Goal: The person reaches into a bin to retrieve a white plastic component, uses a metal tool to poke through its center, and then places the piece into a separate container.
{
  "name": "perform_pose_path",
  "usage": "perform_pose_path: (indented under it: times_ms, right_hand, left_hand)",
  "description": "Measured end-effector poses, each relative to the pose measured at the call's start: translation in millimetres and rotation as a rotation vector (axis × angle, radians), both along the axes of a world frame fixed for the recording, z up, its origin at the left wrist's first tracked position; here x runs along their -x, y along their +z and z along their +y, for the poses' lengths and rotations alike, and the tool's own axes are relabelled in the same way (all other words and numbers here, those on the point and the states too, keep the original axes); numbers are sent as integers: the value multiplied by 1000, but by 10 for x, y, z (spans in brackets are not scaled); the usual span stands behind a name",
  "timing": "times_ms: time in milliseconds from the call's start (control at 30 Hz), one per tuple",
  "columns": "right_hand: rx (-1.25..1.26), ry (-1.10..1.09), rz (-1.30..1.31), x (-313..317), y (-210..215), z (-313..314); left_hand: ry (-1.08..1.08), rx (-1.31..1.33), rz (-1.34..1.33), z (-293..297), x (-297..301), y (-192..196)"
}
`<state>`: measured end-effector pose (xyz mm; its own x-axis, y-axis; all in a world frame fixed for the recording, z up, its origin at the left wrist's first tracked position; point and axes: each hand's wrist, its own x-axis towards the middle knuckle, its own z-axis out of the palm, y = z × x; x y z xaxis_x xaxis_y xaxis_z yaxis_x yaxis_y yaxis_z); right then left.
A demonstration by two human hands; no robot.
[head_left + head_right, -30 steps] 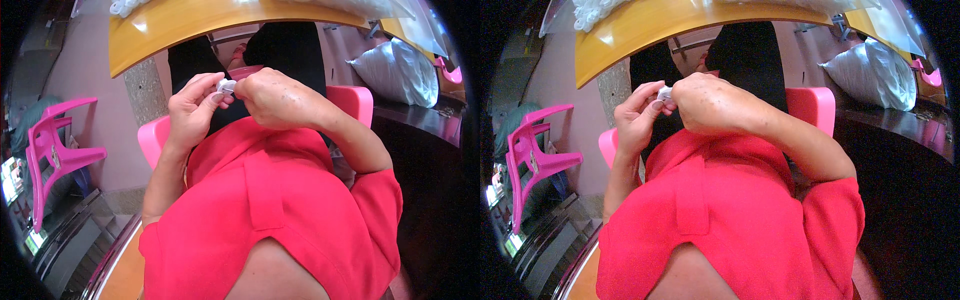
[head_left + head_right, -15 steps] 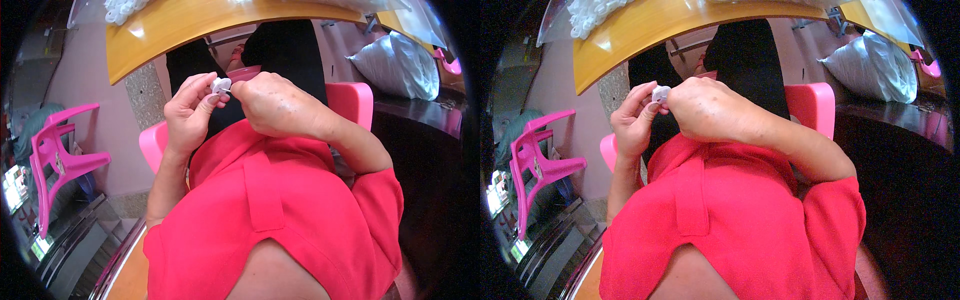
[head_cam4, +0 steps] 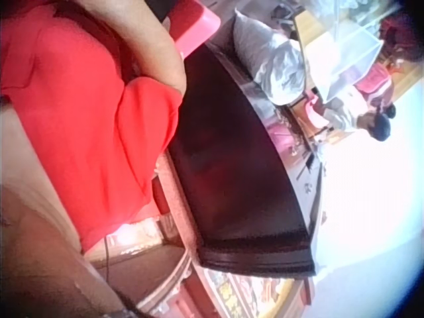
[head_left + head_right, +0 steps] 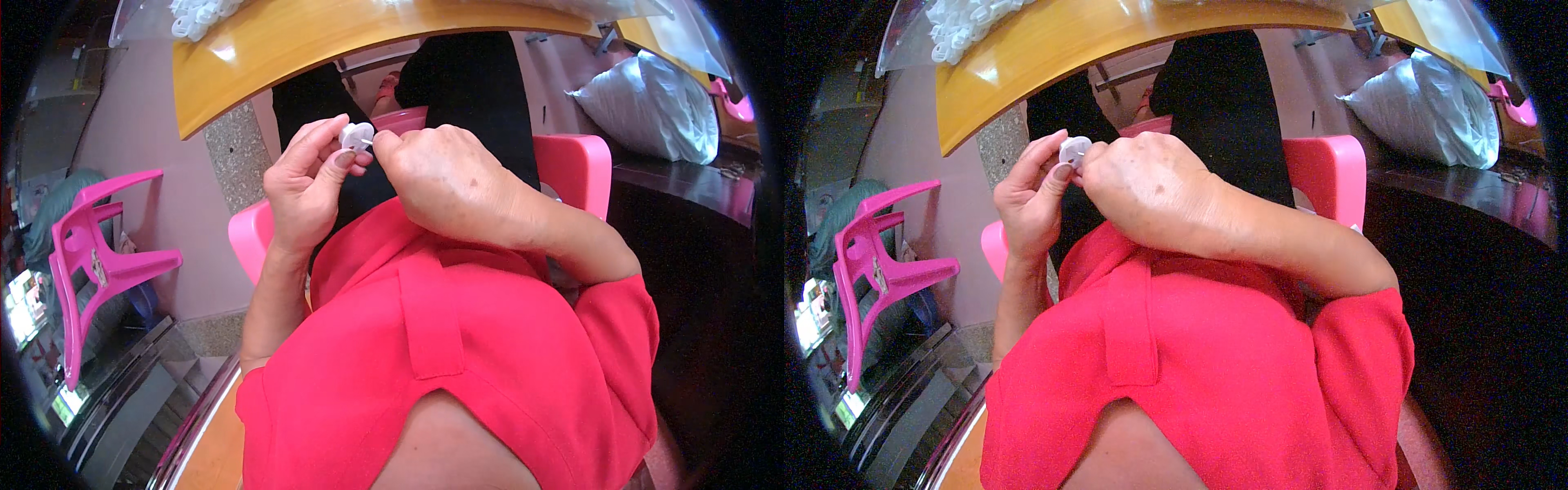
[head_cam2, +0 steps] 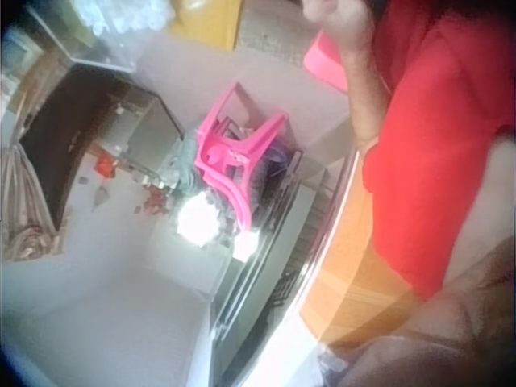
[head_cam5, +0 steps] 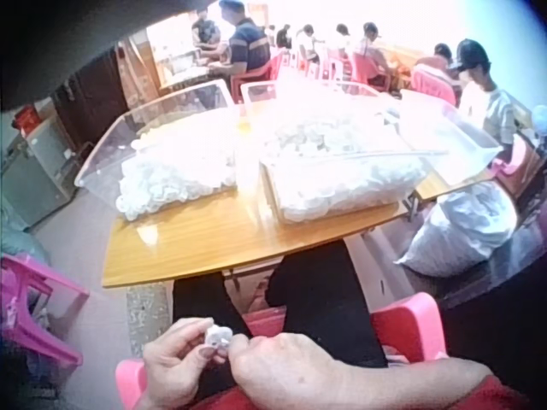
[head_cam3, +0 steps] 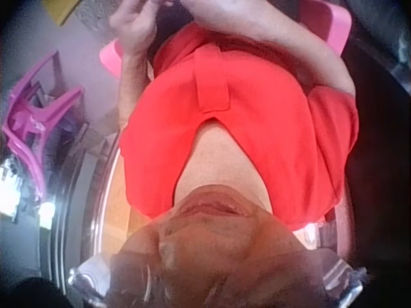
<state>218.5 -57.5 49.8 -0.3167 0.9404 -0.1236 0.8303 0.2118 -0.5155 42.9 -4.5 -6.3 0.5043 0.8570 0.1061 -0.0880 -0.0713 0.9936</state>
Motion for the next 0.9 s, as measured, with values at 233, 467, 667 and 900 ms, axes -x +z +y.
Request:
perform_pose_path:
  times_ms: [233, 467, 667, 900]
  right_hand:
    - [-21, 32, -4, -56, 35, 48]
    - [212, 54, 135, -130, 21, 207]
    - [195, 118, 170, -202, -66, 212]
    - [116, 119, 151, -206, -81, 162]
  left_hand:
    - [-18, -25, 15, -15, -10, 6]
    - [-36, 37, 21, -11, 20, -19]
    - [-62, 69, 13, -28, 29, -23]
    - [-73, 92, -1, -56, 34, -59]
